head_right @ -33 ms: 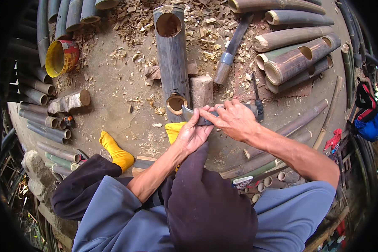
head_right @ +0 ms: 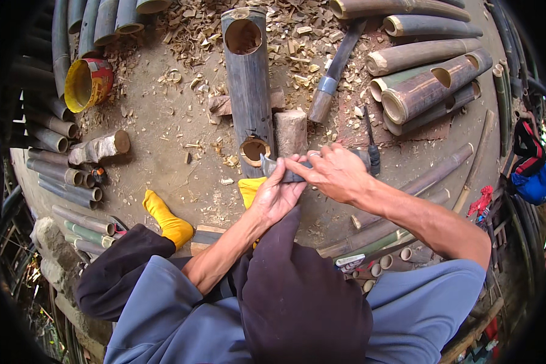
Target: The person carves a hole into a bamboo pole using a large knife and a piece of wood as a mallet, and then uses a smaller curved tool to refine the edges.
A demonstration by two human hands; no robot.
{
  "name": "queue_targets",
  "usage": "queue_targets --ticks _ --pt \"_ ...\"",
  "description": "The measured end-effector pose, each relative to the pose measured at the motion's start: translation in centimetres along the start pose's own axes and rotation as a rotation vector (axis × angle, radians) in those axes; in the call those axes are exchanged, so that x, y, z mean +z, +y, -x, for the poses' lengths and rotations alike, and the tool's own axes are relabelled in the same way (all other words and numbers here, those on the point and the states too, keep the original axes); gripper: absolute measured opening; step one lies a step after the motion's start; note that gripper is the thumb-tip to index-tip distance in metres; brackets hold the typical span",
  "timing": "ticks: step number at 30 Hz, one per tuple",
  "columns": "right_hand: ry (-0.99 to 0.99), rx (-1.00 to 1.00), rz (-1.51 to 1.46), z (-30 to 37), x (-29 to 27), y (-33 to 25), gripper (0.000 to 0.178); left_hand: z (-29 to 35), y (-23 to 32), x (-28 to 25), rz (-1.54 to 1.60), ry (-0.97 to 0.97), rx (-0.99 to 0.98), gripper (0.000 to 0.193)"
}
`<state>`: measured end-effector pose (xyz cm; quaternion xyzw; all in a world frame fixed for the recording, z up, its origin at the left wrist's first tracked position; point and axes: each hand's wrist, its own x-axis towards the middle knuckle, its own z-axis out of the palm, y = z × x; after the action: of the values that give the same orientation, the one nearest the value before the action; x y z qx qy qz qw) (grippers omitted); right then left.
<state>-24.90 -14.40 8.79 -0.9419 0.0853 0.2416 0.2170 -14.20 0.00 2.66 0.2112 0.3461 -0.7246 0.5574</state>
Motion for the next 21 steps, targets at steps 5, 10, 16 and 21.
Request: queue_targets --ticks 5,10,16,21 --pt "-0.288 0.087 -0.221 -1.0 -0.6 -1.7 0.066 2.0 2.4 2.1 -0.204 0.39 -0.155 0.034" --pt "0.027 0.471 -1.062 -2.4 4.1 -8.6 0.07 1.7 6.4 1.6 -0.857 0.663 -0.306 0.034" --pt "0.527 0.613 -1.058 -1.6 5.5 -9.4 0.053 -0.8 6.3 2.0 -1.367 0.394 -0.222 0.034" --pt "0.052 0.357 -0.403 -2.6 -2.4 -2.4 0.046 -0.2 5.8 5.3 -0.551 0.349 -0.091 0.031"
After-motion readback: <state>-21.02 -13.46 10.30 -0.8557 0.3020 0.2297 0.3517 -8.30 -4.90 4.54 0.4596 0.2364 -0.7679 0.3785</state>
